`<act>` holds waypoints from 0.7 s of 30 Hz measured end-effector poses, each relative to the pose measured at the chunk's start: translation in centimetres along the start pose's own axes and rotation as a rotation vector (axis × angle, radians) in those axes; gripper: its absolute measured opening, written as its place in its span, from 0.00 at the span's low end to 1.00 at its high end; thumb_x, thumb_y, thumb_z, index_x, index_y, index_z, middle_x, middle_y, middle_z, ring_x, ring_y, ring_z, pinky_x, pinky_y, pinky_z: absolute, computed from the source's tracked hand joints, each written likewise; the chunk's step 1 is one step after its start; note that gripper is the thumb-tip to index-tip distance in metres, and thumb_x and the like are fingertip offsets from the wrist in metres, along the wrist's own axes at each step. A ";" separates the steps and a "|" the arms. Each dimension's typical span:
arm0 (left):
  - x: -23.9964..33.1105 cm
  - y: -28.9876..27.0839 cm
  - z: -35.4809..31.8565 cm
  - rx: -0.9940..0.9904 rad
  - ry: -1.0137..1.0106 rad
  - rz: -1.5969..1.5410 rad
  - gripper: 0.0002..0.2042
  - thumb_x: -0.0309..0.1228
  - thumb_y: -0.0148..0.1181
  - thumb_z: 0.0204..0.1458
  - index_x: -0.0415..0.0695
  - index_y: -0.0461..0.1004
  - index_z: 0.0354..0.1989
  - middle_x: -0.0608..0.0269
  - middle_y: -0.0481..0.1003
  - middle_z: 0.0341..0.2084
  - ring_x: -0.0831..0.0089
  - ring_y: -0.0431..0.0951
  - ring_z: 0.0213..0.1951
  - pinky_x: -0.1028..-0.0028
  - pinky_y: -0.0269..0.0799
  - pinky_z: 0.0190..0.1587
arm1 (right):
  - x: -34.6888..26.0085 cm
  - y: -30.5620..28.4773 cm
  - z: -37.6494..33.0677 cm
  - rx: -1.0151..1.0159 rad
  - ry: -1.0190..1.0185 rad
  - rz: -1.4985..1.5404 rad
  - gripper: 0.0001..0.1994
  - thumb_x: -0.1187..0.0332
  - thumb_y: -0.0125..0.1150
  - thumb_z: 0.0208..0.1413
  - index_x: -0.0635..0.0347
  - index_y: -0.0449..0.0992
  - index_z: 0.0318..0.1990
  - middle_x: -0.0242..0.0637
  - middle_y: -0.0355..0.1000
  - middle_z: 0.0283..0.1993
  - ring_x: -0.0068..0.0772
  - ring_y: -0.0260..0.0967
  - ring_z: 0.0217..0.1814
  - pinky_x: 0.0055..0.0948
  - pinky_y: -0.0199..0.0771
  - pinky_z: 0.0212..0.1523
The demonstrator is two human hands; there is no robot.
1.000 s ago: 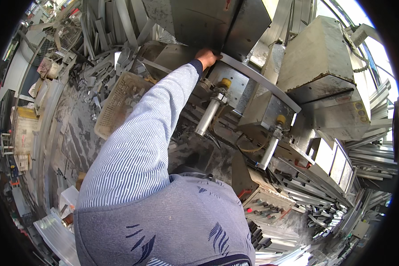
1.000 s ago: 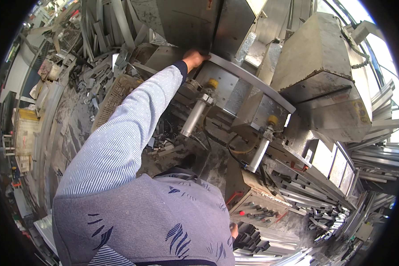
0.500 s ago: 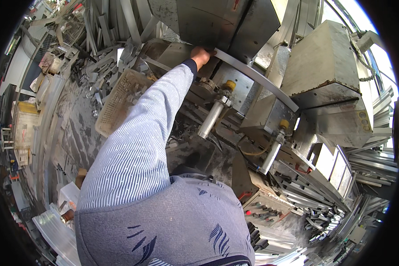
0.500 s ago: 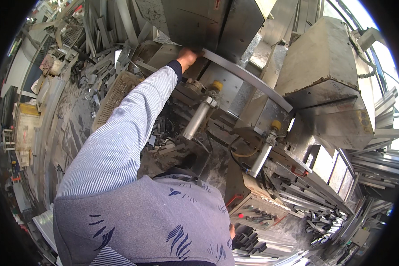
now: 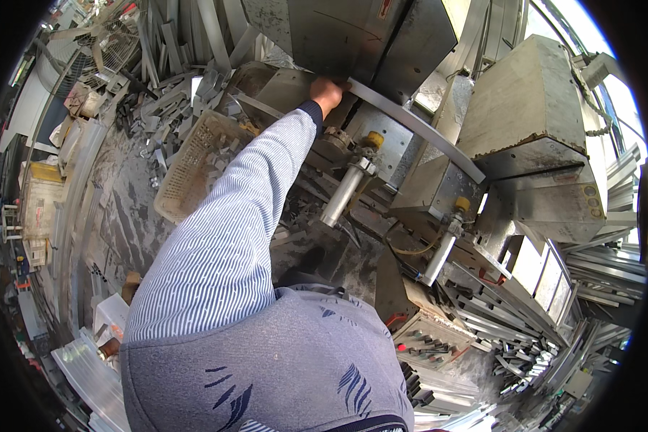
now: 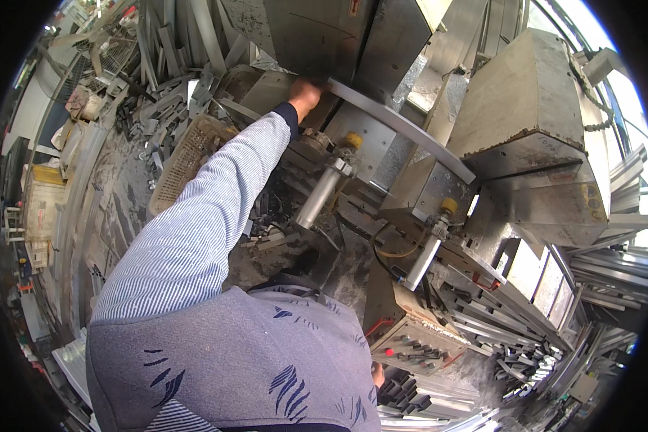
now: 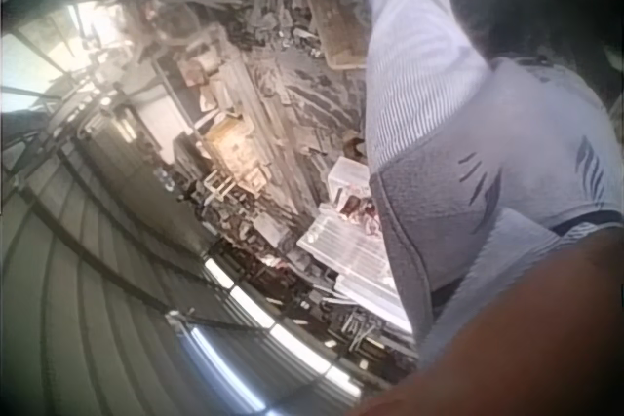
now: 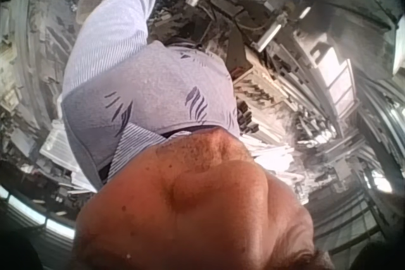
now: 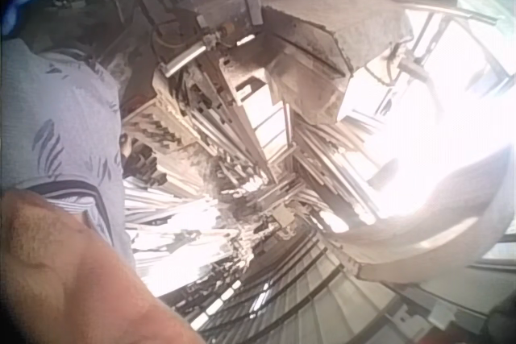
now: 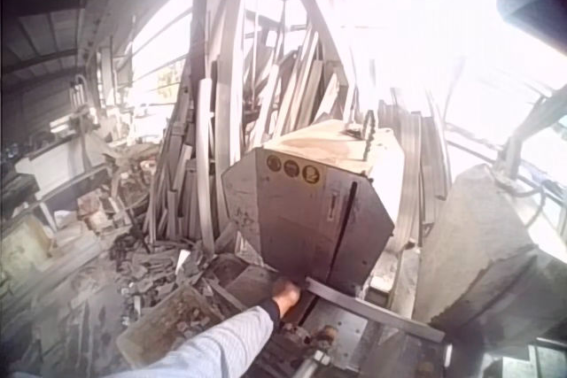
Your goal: The person operates a metal cutting machine in a workshop. They repeatedly place metal pieces into the machine, press buttons on the control panel, and remove the cut pieces, placing them into a basket.
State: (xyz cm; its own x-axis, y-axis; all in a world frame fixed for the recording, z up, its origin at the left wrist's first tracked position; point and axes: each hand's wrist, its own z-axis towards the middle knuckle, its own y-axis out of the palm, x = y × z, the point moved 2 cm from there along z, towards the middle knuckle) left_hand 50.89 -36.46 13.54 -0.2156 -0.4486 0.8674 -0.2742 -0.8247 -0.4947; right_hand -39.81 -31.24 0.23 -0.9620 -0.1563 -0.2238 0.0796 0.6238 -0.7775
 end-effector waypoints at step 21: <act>-0.6 0.1 1.0 -0.057 -0.004 0.049 0.19 0.44 0.62 0.44 0.46 0.77 0.42 0.55 0.75 0.43 0.59 0.72 0.48 0.69 0.67 0.50 | -4.2 -5.0 1.2 0.103 0.339 1.196 0.07 0.62 0.50 0.50 0.52 0.69 0.32 0.27 0.59 0.21 0.31 0.58 0.20 0.33 0.56 0.18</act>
State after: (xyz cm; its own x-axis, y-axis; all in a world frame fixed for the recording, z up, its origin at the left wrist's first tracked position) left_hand 51.97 -36.62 13.02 -0.2268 -0.4893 0.8421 -0.3166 -0.7806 -0.5388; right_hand -35.84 -34.63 4.34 -0.2895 0.6826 -0.6710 0.9561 0.1732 -0.2363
